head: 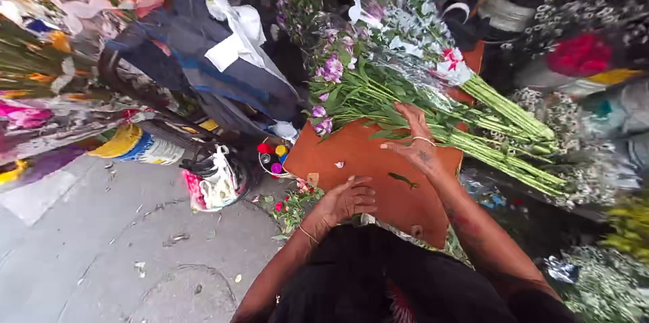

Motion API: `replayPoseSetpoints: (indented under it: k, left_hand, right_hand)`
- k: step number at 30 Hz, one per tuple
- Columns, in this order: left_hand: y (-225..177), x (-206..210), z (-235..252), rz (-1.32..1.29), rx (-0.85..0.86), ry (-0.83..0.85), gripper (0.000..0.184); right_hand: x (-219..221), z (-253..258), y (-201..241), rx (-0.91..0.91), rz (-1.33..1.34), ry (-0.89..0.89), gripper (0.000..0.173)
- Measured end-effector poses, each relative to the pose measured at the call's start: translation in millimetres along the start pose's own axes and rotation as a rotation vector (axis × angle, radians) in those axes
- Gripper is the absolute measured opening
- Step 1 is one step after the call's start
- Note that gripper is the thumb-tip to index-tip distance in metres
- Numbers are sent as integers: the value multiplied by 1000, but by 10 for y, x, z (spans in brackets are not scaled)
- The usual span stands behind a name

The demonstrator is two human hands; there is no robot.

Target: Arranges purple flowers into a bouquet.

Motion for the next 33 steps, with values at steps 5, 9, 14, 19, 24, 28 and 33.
replayPoseSetpoints:
  k: [5,9,14,19,24,28,33]
  left_hand:
    - [-314,-152,524,-82,201,-431,50]
    - [-651,-277,1181,-305,390,-583,51]
    - [-902,-139,1392,-414,560,-604,41]
    - [-1411,448,1050,-340,717,-516,39]
    - [-2118,574,1437,-50,634,-481,41]
    - [-1899,292,1605,123,311,-759,47]
    - [-1110,29,1338,330,162,-699,32]
  right_hand:
    - [-764,394,-1175,279,-733,403,122]
    - [-769,447,-1286,152,-723,479,87]
    - [-653,89,-967,-192,-710,257,67]
    - [-824,119,-426,-312,-732,101,63]
    - [-1168,842,-456,-182,-707,97,65]
    - [-1191,1115,-1054,172,-381,284,75]
    - [-919,864,-1690,-81,-279,-79,28]
Point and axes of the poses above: each hand's wrist, its own z-axis towards the middle knuckle, its own x-axis out of the palm, y = z × x, the point moved 2 cm from there along z, towards the middle knuckle, and after that the axes turned 4 degrees about z, right-handed, at the moved point
